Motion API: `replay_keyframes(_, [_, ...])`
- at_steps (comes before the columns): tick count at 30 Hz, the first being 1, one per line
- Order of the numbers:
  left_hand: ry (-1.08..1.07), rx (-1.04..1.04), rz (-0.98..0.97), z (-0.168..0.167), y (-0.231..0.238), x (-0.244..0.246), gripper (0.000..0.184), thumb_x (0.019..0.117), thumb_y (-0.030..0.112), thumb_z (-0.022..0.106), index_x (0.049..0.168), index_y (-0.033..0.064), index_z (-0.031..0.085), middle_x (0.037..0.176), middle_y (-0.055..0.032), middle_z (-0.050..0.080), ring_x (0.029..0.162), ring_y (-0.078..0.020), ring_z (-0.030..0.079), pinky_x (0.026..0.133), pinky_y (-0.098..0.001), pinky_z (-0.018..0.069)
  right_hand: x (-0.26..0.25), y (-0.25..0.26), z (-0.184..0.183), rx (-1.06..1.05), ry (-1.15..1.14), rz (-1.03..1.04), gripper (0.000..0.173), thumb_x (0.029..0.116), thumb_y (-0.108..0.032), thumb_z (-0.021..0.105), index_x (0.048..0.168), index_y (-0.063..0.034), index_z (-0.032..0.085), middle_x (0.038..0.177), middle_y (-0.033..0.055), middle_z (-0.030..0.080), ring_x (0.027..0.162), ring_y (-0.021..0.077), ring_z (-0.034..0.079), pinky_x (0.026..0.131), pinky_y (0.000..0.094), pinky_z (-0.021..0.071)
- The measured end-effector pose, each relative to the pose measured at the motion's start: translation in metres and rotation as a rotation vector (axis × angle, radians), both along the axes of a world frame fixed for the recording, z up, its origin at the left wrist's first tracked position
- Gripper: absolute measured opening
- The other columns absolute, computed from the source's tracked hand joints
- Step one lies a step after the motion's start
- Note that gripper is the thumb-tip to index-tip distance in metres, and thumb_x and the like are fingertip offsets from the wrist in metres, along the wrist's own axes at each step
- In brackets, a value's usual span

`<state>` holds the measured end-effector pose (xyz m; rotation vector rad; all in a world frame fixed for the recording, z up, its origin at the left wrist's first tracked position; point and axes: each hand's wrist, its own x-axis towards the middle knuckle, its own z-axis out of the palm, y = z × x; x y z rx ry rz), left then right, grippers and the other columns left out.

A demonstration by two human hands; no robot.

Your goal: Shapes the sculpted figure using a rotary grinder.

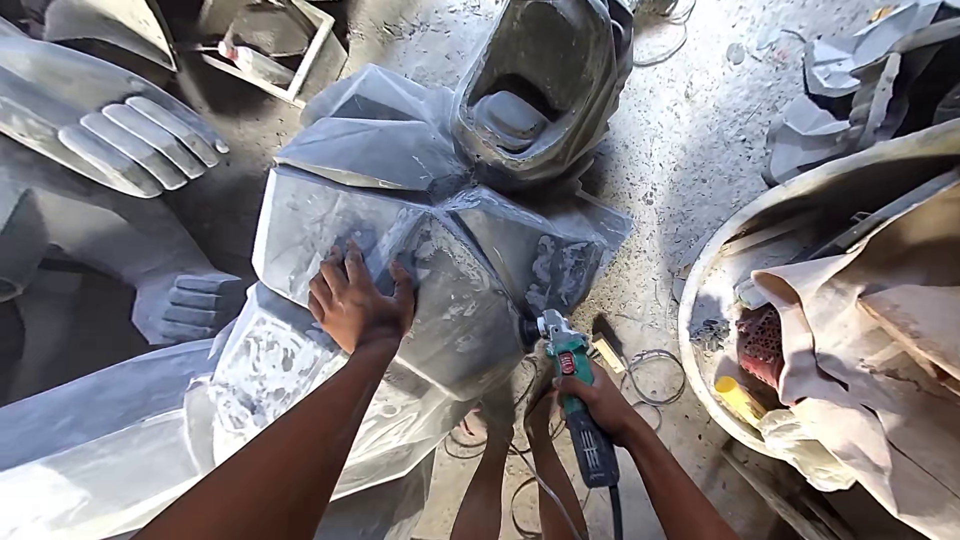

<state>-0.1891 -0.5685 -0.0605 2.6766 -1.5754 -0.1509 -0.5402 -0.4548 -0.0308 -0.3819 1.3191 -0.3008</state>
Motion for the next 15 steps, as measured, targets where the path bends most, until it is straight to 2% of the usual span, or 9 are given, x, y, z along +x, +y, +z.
replay_keyframes(3, [-0.004,-0.008,-0.002,-0.001,0.001,0.001,0.080,0.0941,0.071,0.032,0.155,0.0201,0.043,0.155,-0.0161,0.046,0.142,-0.0387,0.043,0.110,-0.0622,0.0346,0.044,0.016,0.003,-0.176,0.331,0.100,0.076,0.0810,-0.045,0.078,0.141,-0.0079,0.049,0.105,0.0075,0.071,0.088,0.0171,0.072,0.079,0.0410,0.0633])
replay_keyframes(5, [0.002,-0.011,0.001,-0.002,0.002,0.002,0.079,0.0955,0.070,0.030,0.156,0.0206,0.043,0.156,-0.0159,0.044,0.142,-0.0384,0.043,0.110,-0.0623,0.0353,0.086,0.041,0.000,-0.264,0.517,0.042,0.083,0.0805,-0.047,0.079,0.144,-0.0042,0.048,0.107,0.0069,0.071,0.094,0.0144,0.071,0.085,0.0407,0.0623])
replay_keyframes(7, [0.007,-0.022,0.004,-0.002,0.001,0.002,0.078,0.0952,0.069,0.030,0.155,0.0208,0.044,0.155,-0.0159,0.045,0.140,-0.0391,0.044,0.109,-0.0623,0.0355,0.130,0.062,-0.006,-0.284,0.570,-0.107,0.082,0.0802,-0.041,0.082,0.143,0.0000,0.048,0.109,0.0101,0.071,0.097,0.0168,0.071,0.088,0.0426,0.0609])
replay_keyframes(10, [-0.014,-0.027,-0.008,-0.003,0.003,0.004,0.078,0.0952,0.069,0.031,0.155,0.0200,0.045,0.154,-0.0155,0.046,0.139,-0.0396,0.045,0.109,-0.0617,0.0356,0.182,0.077,-0.017,-0.334,0.671,-0.254,0.072,0.0786,-0.039,0.082,0.133,0.0000,0.055,0.096,0.0062,0.073,0.086,0.0140,0.072,0.079,0.0396,0.0631])
replay_keyframes(12, [-0.018,-0.023,-0.013,-0.003,0.002,0.002,0.077,0.0958,0.068,0.032,0.155,0.0202,0.044,0.155,-0.0157,0.046,0.140,-0.0397,0.045,0.110,-0.0620,0.0356,0.195,0.077,-0.015,-0.299,0.745,-0.307,0.071,0.0791,-0.039,0.082,0.132,0.0009,0.056,0.093,0.0064,0.073,0.083,0.0147,0.072,0.077,0.0401,0.0629])
replay_keyframes(15, [-0.030,-0.039,-0.008,-0.002,0.002,0.001,0.077,0.0959,0.069,0.030,0.154,0.0215,0.045,0.154,-0.0148,0.047,0.140,-0.0388,0.045,0.109,-0.0614,0.0363,0.190,0.081,-0.018,-0.174,0.765,-0.461,0.077,0.0812,-0.036,0.082,0.139,0.0028,0.050,0.101,0.0127,0.072,0.089,0.0196,0.072,0.082,0.0444,0.0621])
